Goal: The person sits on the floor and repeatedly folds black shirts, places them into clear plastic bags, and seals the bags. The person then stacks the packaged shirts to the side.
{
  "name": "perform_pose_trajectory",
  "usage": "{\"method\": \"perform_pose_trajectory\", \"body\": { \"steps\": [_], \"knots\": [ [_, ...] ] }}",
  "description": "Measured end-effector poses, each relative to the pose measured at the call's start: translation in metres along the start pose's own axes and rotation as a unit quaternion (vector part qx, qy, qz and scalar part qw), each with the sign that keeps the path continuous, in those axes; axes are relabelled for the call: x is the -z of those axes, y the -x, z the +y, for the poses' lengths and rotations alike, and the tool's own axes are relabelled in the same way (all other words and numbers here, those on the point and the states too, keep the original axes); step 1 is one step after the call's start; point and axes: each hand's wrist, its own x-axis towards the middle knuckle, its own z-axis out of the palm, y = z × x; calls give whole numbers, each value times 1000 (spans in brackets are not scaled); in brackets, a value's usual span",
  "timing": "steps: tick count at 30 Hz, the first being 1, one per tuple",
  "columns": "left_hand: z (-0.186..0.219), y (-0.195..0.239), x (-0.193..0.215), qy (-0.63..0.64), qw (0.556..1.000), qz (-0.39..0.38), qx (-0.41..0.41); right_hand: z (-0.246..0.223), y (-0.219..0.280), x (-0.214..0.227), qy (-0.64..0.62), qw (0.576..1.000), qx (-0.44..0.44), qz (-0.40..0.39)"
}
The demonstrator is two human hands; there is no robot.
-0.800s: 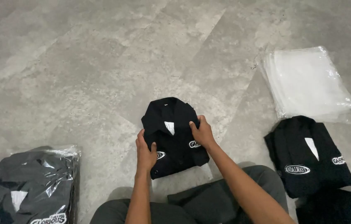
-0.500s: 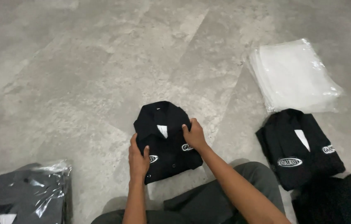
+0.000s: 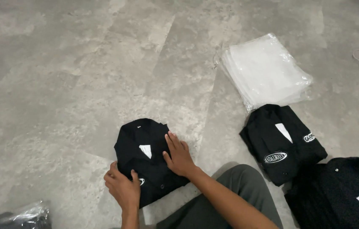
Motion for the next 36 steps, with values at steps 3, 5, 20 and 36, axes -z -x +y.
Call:
{"method": "perform_pose_trajectory", "body": {
  "steps": [3, 5, 20, 36],
  "knots": [
    [15, 7, -8, -24, 976, 126, -176, 14, -2, 15, -17, 999, 44, -25],
    [37, 12, -16, 15, 978, 73, -197, 33, -12, 40, -63, 995, 32, -75],
    [363, 42, -191, 256, 847, -362, -292, 288, -34, 251, 196, 944, -255, 73],
    [436, 45, -269, 112, 797, -526, -276, 329, -48, 289, 80, 900, -425, 60]
  ]
}}
